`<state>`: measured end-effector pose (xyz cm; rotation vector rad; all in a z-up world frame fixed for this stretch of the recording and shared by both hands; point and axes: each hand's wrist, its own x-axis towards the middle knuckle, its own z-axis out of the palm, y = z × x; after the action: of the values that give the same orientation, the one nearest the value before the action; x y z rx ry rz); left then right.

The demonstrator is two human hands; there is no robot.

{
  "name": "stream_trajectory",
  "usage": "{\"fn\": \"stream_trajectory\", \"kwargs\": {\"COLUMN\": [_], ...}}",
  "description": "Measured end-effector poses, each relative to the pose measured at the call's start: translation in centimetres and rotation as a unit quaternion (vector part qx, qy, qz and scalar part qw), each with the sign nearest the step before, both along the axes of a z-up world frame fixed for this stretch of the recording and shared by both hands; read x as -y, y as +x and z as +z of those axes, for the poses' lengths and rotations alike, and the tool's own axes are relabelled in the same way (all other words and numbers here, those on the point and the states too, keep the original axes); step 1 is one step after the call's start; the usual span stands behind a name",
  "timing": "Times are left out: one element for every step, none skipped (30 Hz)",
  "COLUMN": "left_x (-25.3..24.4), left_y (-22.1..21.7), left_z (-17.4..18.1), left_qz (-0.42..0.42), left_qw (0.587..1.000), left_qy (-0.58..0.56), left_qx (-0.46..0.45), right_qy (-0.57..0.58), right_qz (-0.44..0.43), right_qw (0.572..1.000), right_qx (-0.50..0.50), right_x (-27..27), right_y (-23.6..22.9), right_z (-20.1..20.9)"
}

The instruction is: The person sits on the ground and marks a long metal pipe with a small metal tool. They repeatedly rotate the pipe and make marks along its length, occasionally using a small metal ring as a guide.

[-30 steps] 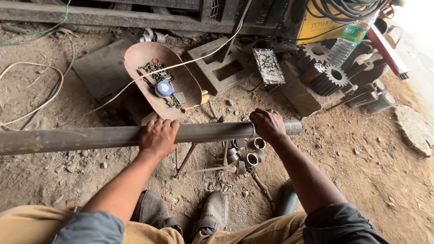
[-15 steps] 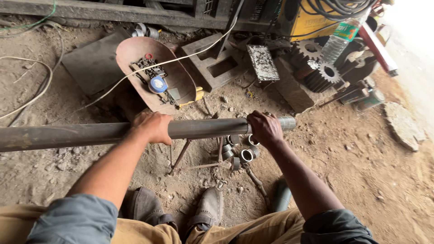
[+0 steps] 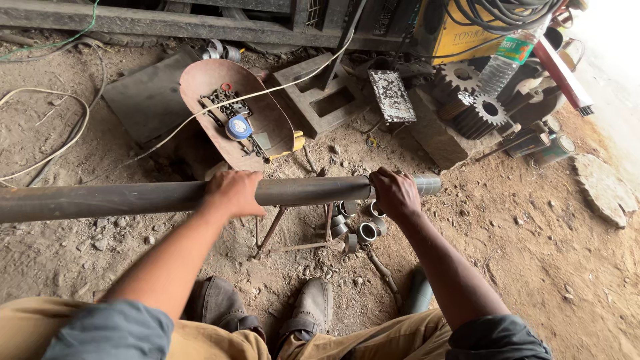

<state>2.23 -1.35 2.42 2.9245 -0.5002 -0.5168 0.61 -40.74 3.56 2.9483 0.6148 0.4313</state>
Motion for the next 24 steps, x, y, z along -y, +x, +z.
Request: {"fn": "stream_trajectory", "kwargs": {"left_x": [-0.2,-0.4,-0.4,-0.4,-0.3,-0.1,0.0,0.2,0.2,0.3,0.2,0.2,0.3,0.4,0.6,0.8,0.8,0.5,0.7,1.0,1.2,1.2,0.8,0.7], "left_y": [0.7,1.2,1.6,1.8,1.9,1.7,1.5,1.3,0.9,0.6,0.6,0.5,0.2,-0.1,-0.6,-1.3,-1.6,-1.7,-1.7,-1.6,-1.5,-1.2,-0.6,-0.1], "left_z": [1.0,2.0,2.7,3.4,3.9,4.2,4.3,4.4,4.2,4.0,3.9,3.6,3.1,2.5,1.8,1.0,0.5,0.1,-0.3,-0.6,-0.8,-0.7,-0.3,0.3], "left_qz": [-0.010,-0.019,-0.026,-0.034,-0.038,-0.025,-0.011,0.002,0.009,0.017,0.024,0.018,0.016,0.013,0.004,-0.006,-0.020,-0.015,-0.014,-0.013,-0.007,-0.002,0.005,-0.003], "left_qw": [0.999,0.997,0.996,0.995,0.993,0.994,0.995,0.995,0.996,0.996,0.997,0.998,0.998,0.999,1.000,0.996,0.987,0.986,0.985,0.984,0.992,0.997,1.000,1.000], "left_qy": [-0.009,-0.017,-0.023,-0.029,-0.035,-0.027,-0.016,-0.005,0.002,0.009,0.017,0.015,0.012,0.009,0.002,-0.005,-0.010,0.005,0.015,0.024,0.019,0.013,0.012,-0.007], "left_qx": [-0.037,-0.074,-0.084,-0.094,-0.105,-0.101,-0.099,-0.097,-0.089,-0.082,-0.071,-0.065,-0.058,-0.051,0.019,0.088,0.158,0.165,0.170,0.176,0.125,0.074,0.024,-0.004], "right_qy": [-0.009,-0.018,-0.028,-0.021,-0.013,-0.006,-0.006,-0.005,-0.003,0.001,0.006,0.010,0.010,0.009,0.011,0.021,0.032,0.043,0.035,0.026,0.013,0.007,0.004,0.001], "right_qz": [-0.014,-0.028,-0.041,-0.033,-0.024,-0.014,-0.011,-0.008,-0.005,-0.003,0.000,0.003,-0.008,-0.019,-0.030,-0.041,-0.053,-0.065,-0.050,-0.035,-0.018,-0.014,-0.007,-0.001], "right_qw": [1.000,0.999,0.997,0.998,0.999,1.000,1.000,1.000,1.000,1.000,1.000,1.000,1.000,1.000,0.999,0.998,0.997,0.994,0.997,0.999,1.000,1.000,1.000,1.000], "right_qx": [-0.019,-0.037,-0.057,-0.042,-0.027,-0.012,-0.011,-0.009,-0.008,-0.008,-0.005,-0.002,-0.009,-0.016,-0.021,-0.038,-0.054,-0.070,-0.047,-0.023,-0.002,0.006,0.015,0.025], "right_x": [0.0,-0.1,-0.1,0.0,-0.1,-0.1,0.0,0.1,0.0,0.1,0.2,0.3,0.3,0.3,0.0,0.0,-0.1,-0.2,0.0,0.2,0.6,1.0,0.9,0.9], "right_y": [-0.5,-1.0,-1.4,-1.7,-1.8,-1.6,-1.4,-1.0,-0.6,-0.3,0.2,0.8,1.3,1.8,2.3,2.6,2.8,3.0,2.9,2.6,2.2,1.7,1.3,1.0], "right_z": [0.1,0.1,0.2,0.3,0.3,0.4,0.3,0.3,0.1,0.0,0.1,0.2,0.2,0.3,0.2,0.2,0.2,0.0,-0.1,-0.4,-0.5,-0.6,-0.7,-0.7]}}
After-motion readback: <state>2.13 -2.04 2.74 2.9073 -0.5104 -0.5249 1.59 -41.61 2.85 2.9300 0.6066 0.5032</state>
